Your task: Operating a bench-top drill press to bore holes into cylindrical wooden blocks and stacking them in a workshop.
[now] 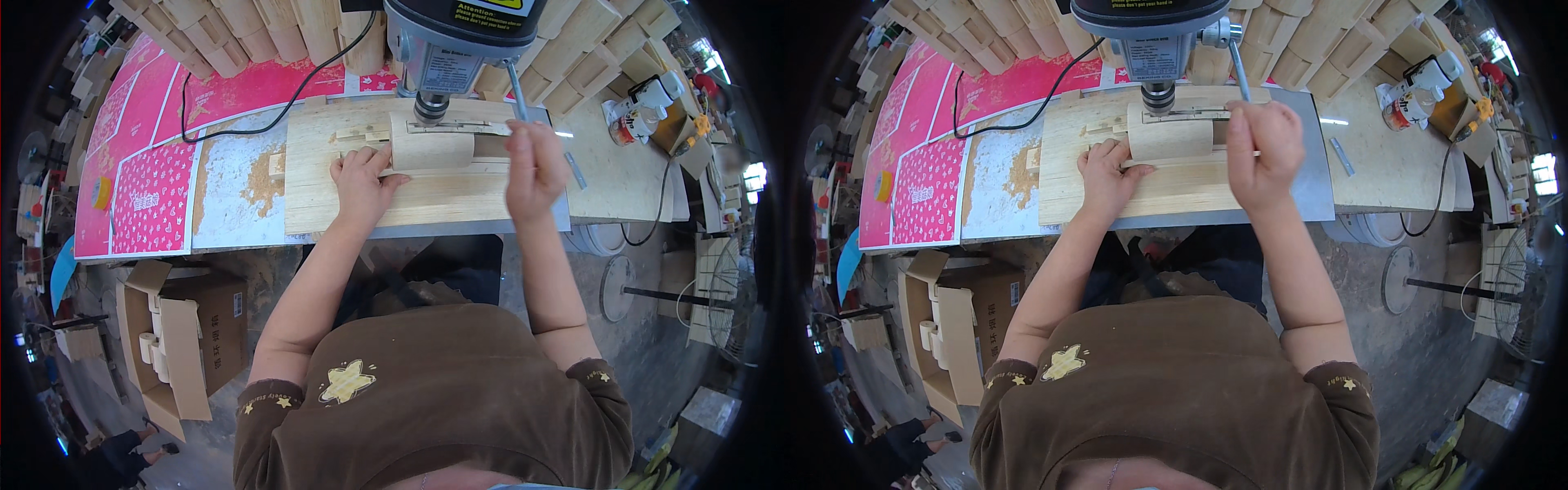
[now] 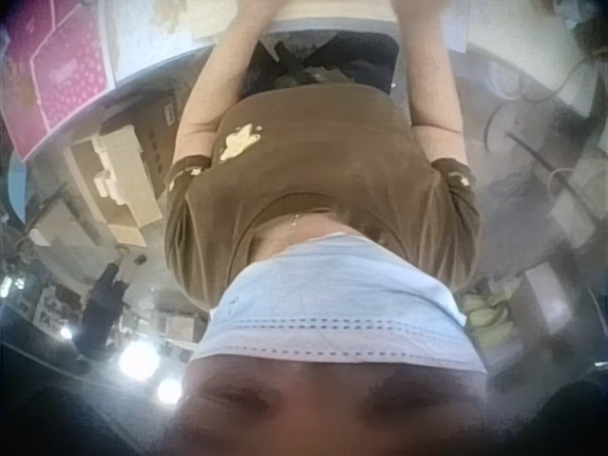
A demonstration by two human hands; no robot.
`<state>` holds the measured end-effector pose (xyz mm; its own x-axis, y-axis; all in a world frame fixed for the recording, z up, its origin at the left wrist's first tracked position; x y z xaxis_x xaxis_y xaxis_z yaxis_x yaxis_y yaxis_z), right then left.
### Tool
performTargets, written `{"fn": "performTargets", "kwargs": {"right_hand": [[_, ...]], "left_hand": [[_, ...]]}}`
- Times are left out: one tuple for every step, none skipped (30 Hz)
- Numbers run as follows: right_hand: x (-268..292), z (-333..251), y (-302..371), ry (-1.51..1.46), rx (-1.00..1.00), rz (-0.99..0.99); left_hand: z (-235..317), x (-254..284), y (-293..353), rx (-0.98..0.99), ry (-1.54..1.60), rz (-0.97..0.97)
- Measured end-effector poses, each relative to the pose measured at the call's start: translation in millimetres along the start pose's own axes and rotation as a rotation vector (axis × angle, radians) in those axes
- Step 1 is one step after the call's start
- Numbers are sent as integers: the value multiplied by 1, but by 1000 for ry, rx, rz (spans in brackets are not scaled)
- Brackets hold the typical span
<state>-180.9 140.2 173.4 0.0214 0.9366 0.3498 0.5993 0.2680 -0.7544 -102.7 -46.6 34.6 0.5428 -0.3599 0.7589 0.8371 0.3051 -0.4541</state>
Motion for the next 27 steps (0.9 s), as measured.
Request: {"fn": "performTargets", "kwargs": {"right_hand": [[-9,5,8,8,67,27],[-14,11,15,11,89,61],[-19,13,18,17,137,58],[-21,13,18,-9,160,70],[-17,11,15,-52,190,101],[-15,7,8,-36,186,83],[-13,-3,2,1,232,52],[-9,-20,-3,30,364,19],[-3,-20,-14,36,280,18],[6,-29,-20,18,327,26],[15,-33,-25,-4,325,45],[15,-29,-27,40,240,77],[15,-34,-22,40,322,77],[8,-31,-18,66,328,72],[0,-31,-7,72,385,80],[-12,-20,-1,66,347,40],[-19,-4,3,83,261,28],[-20,2,9,39,268,80],[-17,8,12,-18,269,148],[-18,11,13,-23,243,145],[-17,7,12,1,284,121],[-12,0,8,24,305,104],[-7,-13,2,33,357,92],[4,-22,-11,6,352,122],[16,-37,-23,-36,408,167],[17,-34,-48,87,231,93],[22,-31,-71,182,105,27]], "left_hand": [[0,2,0,2,0,20],[1,2,0,-5,1,19],[1,2,0,-1,3,18],[1,3,0,3,5,18],[1,3,0,2,4,19],[1,3,0,2,-2,20],[0,2,0,17,-7,8],[1,3,0,4,-9,27],[1,4,0,0,-8,29],[0,3,0,7,-5,24],[2,3,1,0,-3,24],[0,2,1,16,14,17],[-1,2,0,23,29,12],[0,2,-1,8,28,20],[1,4,-1,-9,23,40],[-1,2,-1,11,16,23],[1,4,-1,-8,23,54],[0,3,0,-1,11,43],[-1,2,0,9,-2,24],[0,1,0,-5,-2,18],[-1,1,0,2,8,19],[-2,1,0,11,21,21],[-3,1,0,9,22,30],[-4,0,0,14,30,9],[-6,-3,0,39,35,-36],[-4,-1,-1,25,37,-18],[-4,-1,-2,38,61,-18]]}}
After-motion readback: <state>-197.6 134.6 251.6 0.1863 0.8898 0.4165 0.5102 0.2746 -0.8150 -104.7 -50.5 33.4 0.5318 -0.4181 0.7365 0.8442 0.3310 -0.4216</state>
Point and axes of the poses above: each hand's wrist, its own y-axis away from the middle knuckle, its own x-axis out of the back of the hand, z = x × y, the point moved 9 cm from there along -y, towards the middle knuckle, and after that the axes turned 7 degrees about -x, right-handed, at the moved point
